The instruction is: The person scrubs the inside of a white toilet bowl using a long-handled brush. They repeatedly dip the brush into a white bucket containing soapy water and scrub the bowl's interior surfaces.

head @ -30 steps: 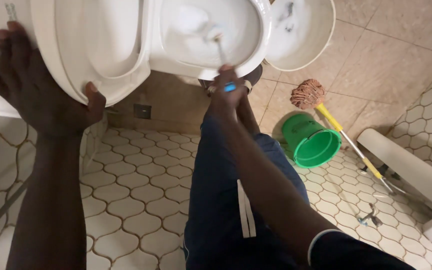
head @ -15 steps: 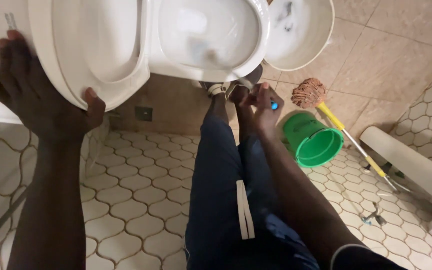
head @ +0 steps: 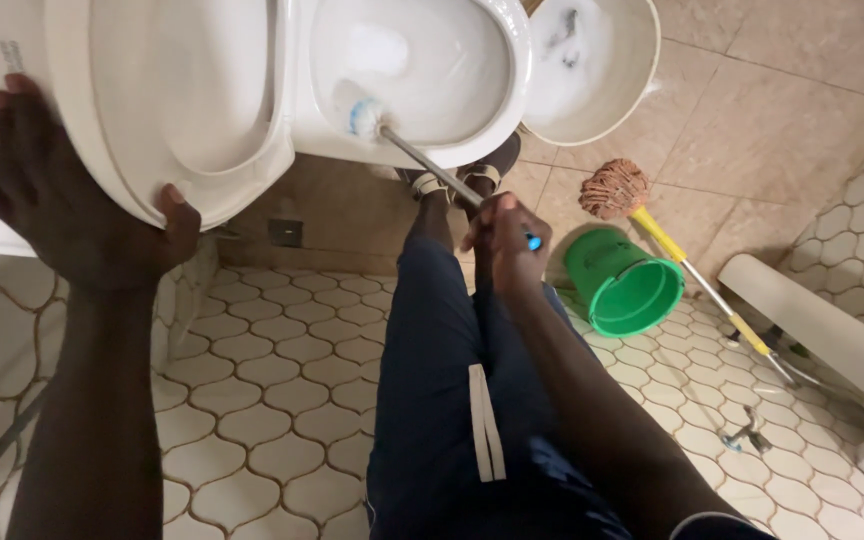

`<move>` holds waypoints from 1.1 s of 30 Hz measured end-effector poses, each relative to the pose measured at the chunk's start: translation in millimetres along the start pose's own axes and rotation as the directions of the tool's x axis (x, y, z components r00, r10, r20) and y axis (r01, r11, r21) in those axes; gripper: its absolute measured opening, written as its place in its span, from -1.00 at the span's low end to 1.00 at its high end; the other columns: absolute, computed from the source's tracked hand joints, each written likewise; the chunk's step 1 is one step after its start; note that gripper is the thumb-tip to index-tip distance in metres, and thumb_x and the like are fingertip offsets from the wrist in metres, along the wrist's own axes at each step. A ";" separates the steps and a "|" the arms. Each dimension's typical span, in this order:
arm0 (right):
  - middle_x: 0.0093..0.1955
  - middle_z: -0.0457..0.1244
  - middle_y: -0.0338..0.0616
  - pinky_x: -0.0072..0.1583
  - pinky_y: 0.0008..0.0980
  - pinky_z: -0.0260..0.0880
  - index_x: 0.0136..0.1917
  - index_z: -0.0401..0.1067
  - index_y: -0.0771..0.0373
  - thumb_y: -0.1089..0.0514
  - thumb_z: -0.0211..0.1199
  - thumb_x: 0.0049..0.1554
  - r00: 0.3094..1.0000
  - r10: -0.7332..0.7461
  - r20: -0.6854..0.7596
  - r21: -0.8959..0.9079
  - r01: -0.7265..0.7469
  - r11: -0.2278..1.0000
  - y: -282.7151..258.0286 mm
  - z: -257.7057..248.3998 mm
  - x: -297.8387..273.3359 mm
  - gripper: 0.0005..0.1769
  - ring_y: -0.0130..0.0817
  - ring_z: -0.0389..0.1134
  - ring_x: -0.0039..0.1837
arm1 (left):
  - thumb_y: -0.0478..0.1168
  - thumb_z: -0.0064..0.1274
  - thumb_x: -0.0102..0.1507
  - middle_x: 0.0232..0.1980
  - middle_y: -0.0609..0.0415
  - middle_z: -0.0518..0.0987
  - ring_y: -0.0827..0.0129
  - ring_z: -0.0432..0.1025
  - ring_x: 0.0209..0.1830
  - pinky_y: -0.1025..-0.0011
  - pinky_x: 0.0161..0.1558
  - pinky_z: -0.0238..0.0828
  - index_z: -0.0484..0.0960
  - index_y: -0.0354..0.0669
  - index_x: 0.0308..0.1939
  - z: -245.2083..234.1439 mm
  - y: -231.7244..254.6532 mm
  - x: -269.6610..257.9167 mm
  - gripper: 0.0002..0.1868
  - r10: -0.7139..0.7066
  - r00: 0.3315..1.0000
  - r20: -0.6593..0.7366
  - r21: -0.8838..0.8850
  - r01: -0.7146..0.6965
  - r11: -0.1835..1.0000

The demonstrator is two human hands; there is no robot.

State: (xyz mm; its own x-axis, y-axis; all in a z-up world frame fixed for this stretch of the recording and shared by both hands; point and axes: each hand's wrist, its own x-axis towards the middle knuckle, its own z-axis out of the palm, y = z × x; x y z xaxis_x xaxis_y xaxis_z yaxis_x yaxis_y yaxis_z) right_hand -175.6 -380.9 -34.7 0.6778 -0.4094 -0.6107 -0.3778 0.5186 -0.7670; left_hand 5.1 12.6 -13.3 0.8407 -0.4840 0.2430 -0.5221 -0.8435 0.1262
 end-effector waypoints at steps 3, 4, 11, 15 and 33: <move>-0.27 0.28 -0.13 -0.17 -0.33 0.28 -0.25 0.39 0.38 0.05 0.05 0.46 0.924 -0.352 0.151 -0.698 0.351 0.624 0.3 6.7 -5.5 -0.51 -0.37 0.30 -0.26 | 0.23 -0.28 0.39 0.58 -0.44 0.30 -0.19 0.15 0.63 -0.20 0.54 -0.06 0.25 -0.54 0.58 -2.5 -1.3 3.1 -0.07 -0.016 0.999 0.036 0.005 0.016 1.000; -0.26 0.26 -0.14 -0.22 -0.34 0.28 -0.24 0.39 0.38 0.06 0.04 0.43 0.933 -0.322 0.157 -0.674 0.340 0.656 1.2 8.1 -9.8 -0.52 -0.38 0.29 -0.28 | 0.22 -0.27 0.38 0.58 -0.45 0.30 -0.19 0.16 0.63 -0.20 0.54 -0.07 0.26 -0.54 0.57 -2.9 -0.2 2.9 -0.07 -0.003 1.000 0.018 0.001 0.003 1.000; -0.27 0.24 -0.09 -0.21 -0.26 0.28 -0.20 0.37 0.38 0.09 0.02 0.45 0.985 -0.123 0.118 -0.384 0.159 0.910 7.9 -4.9 -10.7 -0.56 -0.31 0.29 -0.25 | 0.20 -0.26 0.38 0.57 -0.45 0.31 -0.18 0.18 0.63 -0.22 0.53 -0.06 0.29 -0.52 0.56 -1.6 0.3 3.2 -0.10 0.038 0.999 -0.022 -0.012 -0.038 0.999; -0.14 0.29 0.06 -0.14 -0.20 0.32 -0.01 0.24 0.45 0.22 0.05 0.54 0.534 -0.620 0.575 -0.536 0.818 0.207 8.1 -6.7 -11.6 -0.71 -0.10 0.35 -0.16 | 0.22 -0.27 0.39 0.57 -0.44 0.30 -0.22 0.18 0.60 -0.21 0.52 -0.07 0.32 -0.49 0.56 -3.2 0.1 2.3 -0.10 -0.023 0.998 0.064 0.012 0.022 1.000; -0.23 0.33 -0.04 -0.02 -0.31 0.32 -0.29 0.46 0.33 0.16 0.01 0.44 0.868 -0.220 0.445 -0.654 0.483 0.582 -72.4 -70.0 46.8 -0.52 -0.25 0.35 -0.12 | 0.22 -0.18 0.43 0.58 -0.38 0.32 -0.17 0.14 0.63 -0.22 0.52 -0.07 0.29 -0.45 0.55 -6.6 0.7 2.7 -0.15 -0.009 0.999 0.041 -0.008 0.010 1.000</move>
State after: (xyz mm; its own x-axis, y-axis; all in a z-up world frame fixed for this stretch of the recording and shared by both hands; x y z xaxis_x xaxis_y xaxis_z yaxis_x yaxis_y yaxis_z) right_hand -160.7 -490.1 -21.6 0.9522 -0.1357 -0.2736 -0.3051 -0.3873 -0.8700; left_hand 6.1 12.2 -6.2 0.8506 -0.4854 0.2020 -0.5152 -0.8461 0.1364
